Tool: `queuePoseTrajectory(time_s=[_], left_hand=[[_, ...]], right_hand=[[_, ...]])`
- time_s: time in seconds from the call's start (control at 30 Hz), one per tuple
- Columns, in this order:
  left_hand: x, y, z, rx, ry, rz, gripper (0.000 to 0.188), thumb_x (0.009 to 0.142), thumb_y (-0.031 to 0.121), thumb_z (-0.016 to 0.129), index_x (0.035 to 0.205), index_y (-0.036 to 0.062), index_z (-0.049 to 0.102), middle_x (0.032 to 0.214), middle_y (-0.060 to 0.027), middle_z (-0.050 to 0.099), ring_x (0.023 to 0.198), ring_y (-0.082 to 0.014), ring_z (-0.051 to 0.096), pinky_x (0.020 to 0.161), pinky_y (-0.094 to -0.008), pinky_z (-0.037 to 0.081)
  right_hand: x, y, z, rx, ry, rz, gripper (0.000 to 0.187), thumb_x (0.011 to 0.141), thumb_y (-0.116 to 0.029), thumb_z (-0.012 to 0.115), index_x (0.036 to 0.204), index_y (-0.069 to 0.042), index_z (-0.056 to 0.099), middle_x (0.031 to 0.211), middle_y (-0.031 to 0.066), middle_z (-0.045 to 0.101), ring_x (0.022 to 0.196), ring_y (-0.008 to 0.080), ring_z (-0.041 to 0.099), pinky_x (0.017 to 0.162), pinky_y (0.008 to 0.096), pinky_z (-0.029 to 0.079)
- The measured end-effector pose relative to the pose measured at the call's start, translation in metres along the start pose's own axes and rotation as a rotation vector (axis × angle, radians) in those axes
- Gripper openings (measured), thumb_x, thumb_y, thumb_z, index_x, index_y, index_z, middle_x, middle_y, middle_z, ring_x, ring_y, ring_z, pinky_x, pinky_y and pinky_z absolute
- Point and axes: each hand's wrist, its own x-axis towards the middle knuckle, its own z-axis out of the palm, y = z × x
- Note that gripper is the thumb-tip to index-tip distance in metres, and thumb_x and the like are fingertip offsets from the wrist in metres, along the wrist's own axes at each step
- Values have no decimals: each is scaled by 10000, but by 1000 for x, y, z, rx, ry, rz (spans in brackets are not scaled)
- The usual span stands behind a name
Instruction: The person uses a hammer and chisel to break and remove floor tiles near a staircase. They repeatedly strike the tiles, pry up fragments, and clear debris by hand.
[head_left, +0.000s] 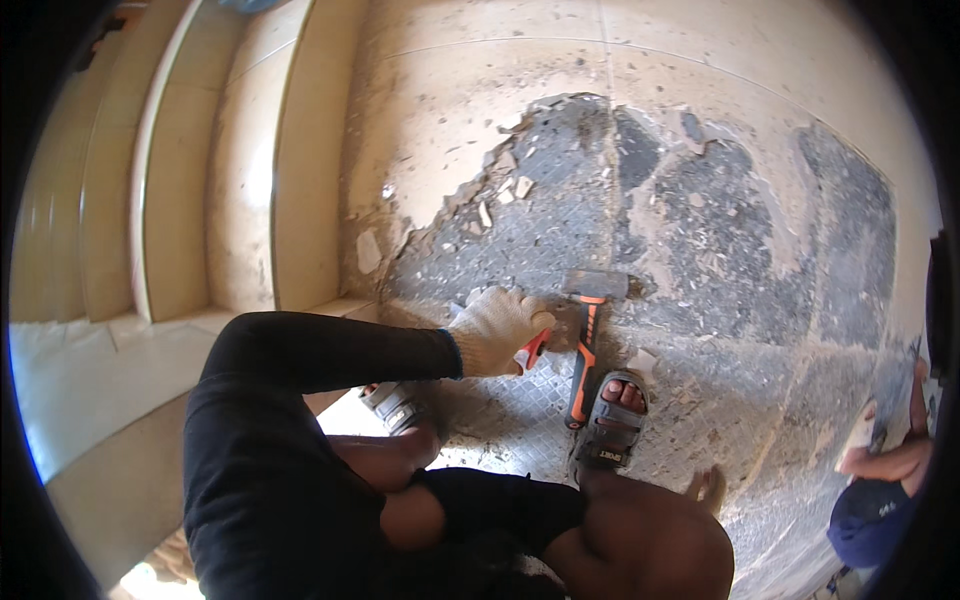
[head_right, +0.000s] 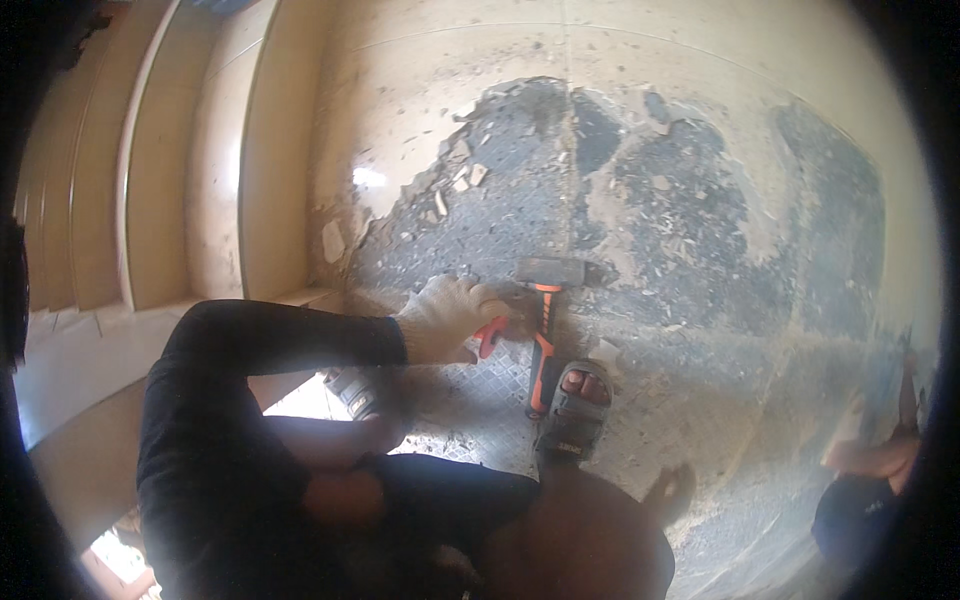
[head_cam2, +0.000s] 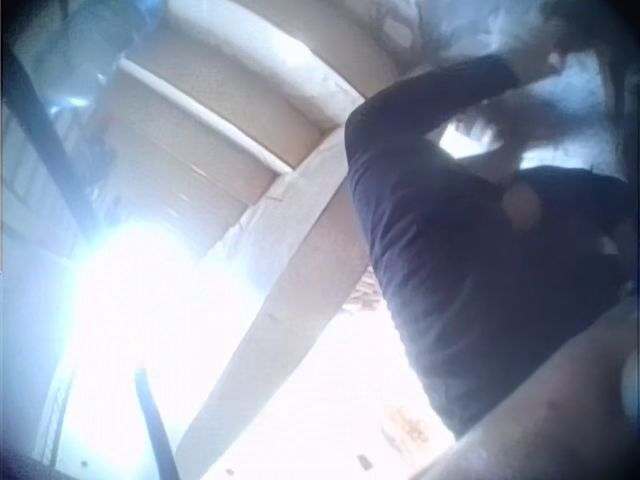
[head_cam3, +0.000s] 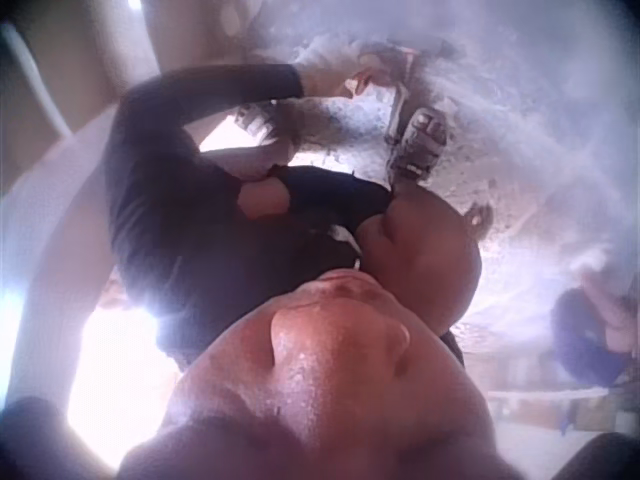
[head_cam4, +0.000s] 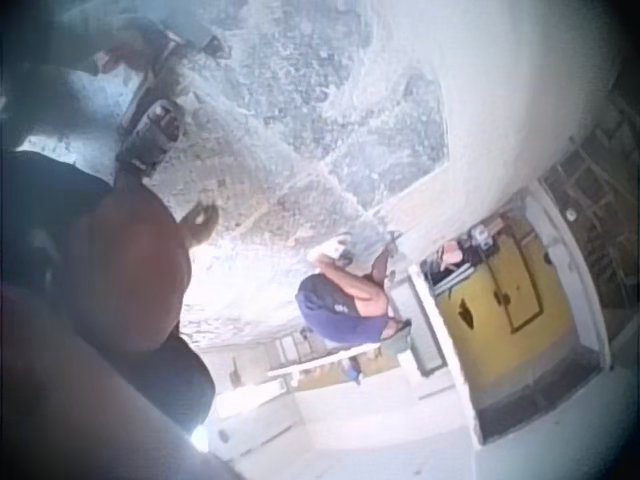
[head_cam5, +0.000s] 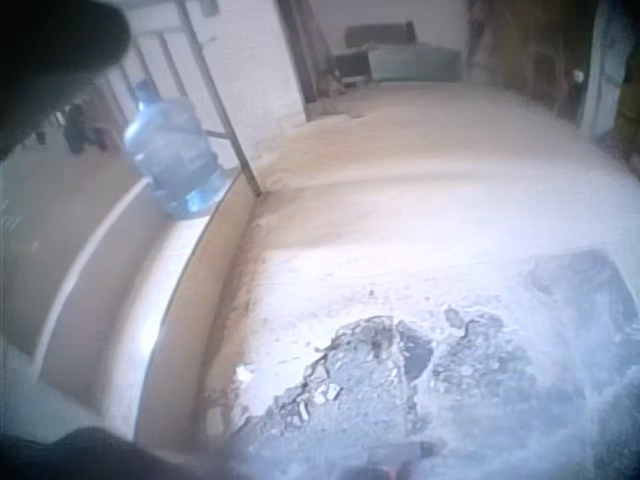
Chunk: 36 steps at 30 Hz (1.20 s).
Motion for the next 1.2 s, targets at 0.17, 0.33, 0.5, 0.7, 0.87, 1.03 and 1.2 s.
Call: queuePoseTrajectory(time_s=[0.17, 0.33, 0.5, 0.7, 0.87, 1.03, 1.2], left_hand=[[-7, -1, 19, 68, 16, -165, 385, 809, 373, 869, 1116, 182, 737, 1086, -58, 708, 1074, -302, 714, 903, -476, 560], [-6, 8, 35, 151, 137, -141, 211, 882, 317, 790, 1021, 165, 745, 1014, -67, 711, 967, -326, 720, 851, -477, 565], [-17, 5, 35, -150, 282, -102, 319, 851, 240, 802, 1138, 112, 744, 1091, -131, 728, 1053, -368, 710, 916, -482, 574], [-33, -33, 24, -124, 538, -173, 432, 746, 234, 842, 1132, 100, 701, 1129, -142, 701, 1088, -375, 685, 946, -497, 556], [-57, -65, 23, -109, 689, -310, 462, 777, 204, 879, 1186, 97, 692, 1179, -137, 698, 1143, -388, 659, 1016, -491, 522], [-55, -85, 36, 33, 437, -371, 470, 782, 270, 875, 1203, 135, 713, 1219, -119, 699, 1202, -362, 649, 1044, -470, 512], [-58, -98, 49, 98, 274, -338, 442, 741, 267, 866, 1149, 182, 721, 1197, -89, 704, 1150, -342, 678, 991, -479, 537]], right_hand=[[89, -222, 30, 628, -292, -293, 308, 944, -155, 839, 1197, 7, 771, 1095, 137, 799, 1021, 242, 779, 867, 393, 602], [111, -354, 15, 162, -581, -477, 544, 928, -567, 801, 1042, -36, 782, 894, 151, 786, 859, 347, 784, 759, 466, 595], [99, -379, 28, 3, -750, -401, 584, 864, -642, 799, 965, -67, 807, 841, 183, 786, 843, 427, 780, 745, 529, 598], [96, -370, 50, 388, -804, -290, 431, 875, -469, 843, 859, -51, 740, 759, 118, 744, 666, 324, 724, 653, 467, 561], [106, -358, 40, 1066, -1349, 417, 372, 1024, -406, 738, 1132, -57, 673, 785, 16, 619, 596, 174, 574, 571, 372, 494], [110, -361, 33, 1197, -1690, 736, 251, 1108, -359, 619, 1141, -111, 613, 751, -2, 520, 561, 151, 481, 532, 350, 449], [100, -366, 37, 1088, -1538, 591, 223, 1064, -341, 693, 1057, -137, 602, 717, -21, 510, 544, 133, 473, 503, 327, 423]])
